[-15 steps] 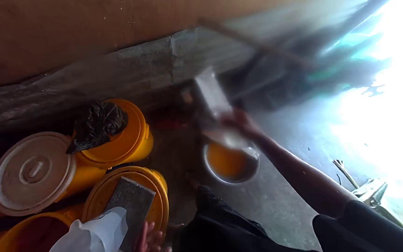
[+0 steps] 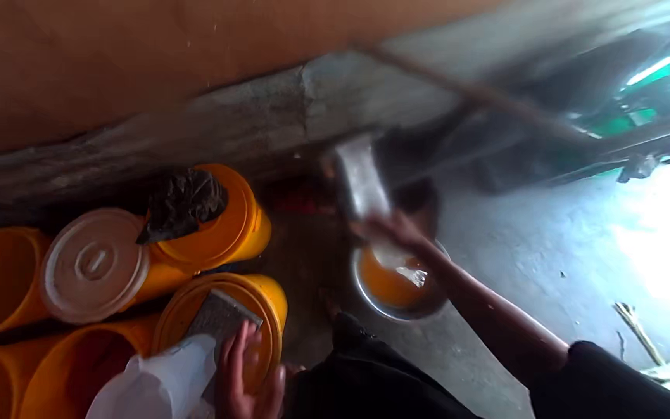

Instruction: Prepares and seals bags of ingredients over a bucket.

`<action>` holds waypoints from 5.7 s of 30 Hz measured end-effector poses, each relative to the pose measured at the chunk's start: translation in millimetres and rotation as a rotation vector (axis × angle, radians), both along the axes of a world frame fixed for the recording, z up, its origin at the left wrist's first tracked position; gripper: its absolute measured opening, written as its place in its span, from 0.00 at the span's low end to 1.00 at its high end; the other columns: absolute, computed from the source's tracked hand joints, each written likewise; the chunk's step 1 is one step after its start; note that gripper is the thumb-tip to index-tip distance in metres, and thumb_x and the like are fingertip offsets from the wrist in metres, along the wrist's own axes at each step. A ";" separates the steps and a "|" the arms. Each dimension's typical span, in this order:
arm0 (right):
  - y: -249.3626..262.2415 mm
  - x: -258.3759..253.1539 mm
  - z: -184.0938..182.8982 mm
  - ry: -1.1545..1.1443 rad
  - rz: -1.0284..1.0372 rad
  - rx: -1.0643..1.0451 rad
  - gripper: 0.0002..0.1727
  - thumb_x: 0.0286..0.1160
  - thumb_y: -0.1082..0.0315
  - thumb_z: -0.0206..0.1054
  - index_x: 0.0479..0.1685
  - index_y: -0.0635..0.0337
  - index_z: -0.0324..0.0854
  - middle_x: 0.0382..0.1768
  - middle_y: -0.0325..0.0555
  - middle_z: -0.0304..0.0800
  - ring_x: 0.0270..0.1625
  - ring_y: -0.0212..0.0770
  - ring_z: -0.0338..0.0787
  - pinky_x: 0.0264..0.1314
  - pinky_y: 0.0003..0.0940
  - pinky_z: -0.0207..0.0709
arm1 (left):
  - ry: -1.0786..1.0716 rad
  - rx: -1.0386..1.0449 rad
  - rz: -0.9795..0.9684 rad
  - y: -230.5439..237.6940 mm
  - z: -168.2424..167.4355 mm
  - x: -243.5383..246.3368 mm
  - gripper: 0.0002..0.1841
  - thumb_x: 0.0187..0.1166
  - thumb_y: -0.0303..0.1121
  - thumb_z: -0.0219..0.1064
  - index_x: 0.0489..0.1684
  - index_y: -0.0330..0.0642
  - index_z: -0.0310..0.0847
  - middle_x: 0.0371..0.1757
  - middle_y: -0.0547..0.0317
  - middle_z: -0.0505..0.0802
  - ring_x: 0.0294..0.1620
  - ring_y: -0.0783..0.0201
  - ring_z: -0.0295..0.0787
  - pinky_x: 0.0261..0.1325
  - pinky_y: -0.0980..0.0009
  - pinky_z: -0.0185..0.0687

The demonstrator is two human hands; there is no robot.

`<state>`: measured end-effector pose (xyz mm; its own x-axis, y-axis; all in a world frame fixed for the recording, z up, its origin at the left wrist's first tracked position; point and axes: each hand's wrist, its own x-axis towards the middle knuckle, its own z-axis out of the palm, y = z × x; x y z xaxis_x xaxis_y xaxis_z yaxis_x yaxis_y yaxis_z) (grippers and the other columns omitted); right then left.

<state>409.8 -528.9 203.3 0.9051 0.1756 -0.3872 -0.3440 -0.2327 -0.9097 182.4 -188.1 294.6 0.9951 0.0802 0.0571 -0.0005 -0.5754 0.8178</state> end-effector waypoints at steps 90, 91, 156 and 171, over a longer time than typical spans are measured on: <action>506.2 -220.8 97.4 -0.756 1.839 -0.869 0.23 0.82 0.54 0.68 0.65 0.62 0.84 0.63 0.63 0.87 0.68 0.66 0.85 0.66 0.69 0.74 | 1.167 0.242 0.123 254.0 -9.4 -93.4 0.31 0.68 0.45 0.82 0.60 0.26 0.83 0.62 0.31 0.87 0.68 0.37 0.82 0.70 0.35 0.72; 505.9 -216.0 94.0 -0.722 1.841 -0.823 0.24 0.82 0.53 0.68 0.68 0.60 0.84 0.65 0.63 0.87 0.70 0.66 0.84 0.68 0.69 0.74 | 1.157 0.226 0.134 253.9 -10.9 -95.8 0.31 0.67 0.44 0.82 0.59 0.26 0.83 0.61 0.32 0.88 0.66 0.37 0.83 0.69 0.35 0.73; 495.9 -223.3 24.7 -0.829 1.462 -0.134 0.15 0.86 0.70 0.57 0.54 0.71 0.87 0.49 0.66 0.92 0.57 0.65 0.91 0.65 0.64 0.79 | 0.347 -0.223 0.813 224.5 -42.8 -160.6 0.14 0.88 0.34 0.62 0.60 0.34 0.85 0.51 0.41 0.92 0.46 0.52 0.91 0.54 0.53 0.87; 506.0 -211.8 31.0 -0.877 1.479 -0.255 0.15 0.87 0.68 0.59 0.50 0.72 0.87 0.48 0.68 0.91 0.58 0.67 0.90 0.65 0.65 0.78 | 0.280 -0.316 0.833 241.7 -29.9 -141.2 0.17 0.91 0.34 0.55 0.60 0.31 0.84 0.53 0.40 0.92 0.51 0.52 0.92 0.57 0.53 0.87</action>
<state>197.9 -22.8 234.3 -0.0109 0.9983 -0.0575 0.8086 -0.0250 -0.5878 41.2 53.6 264.7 0.5841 0.7448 -0.3226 0.5330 -0.0523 0.8445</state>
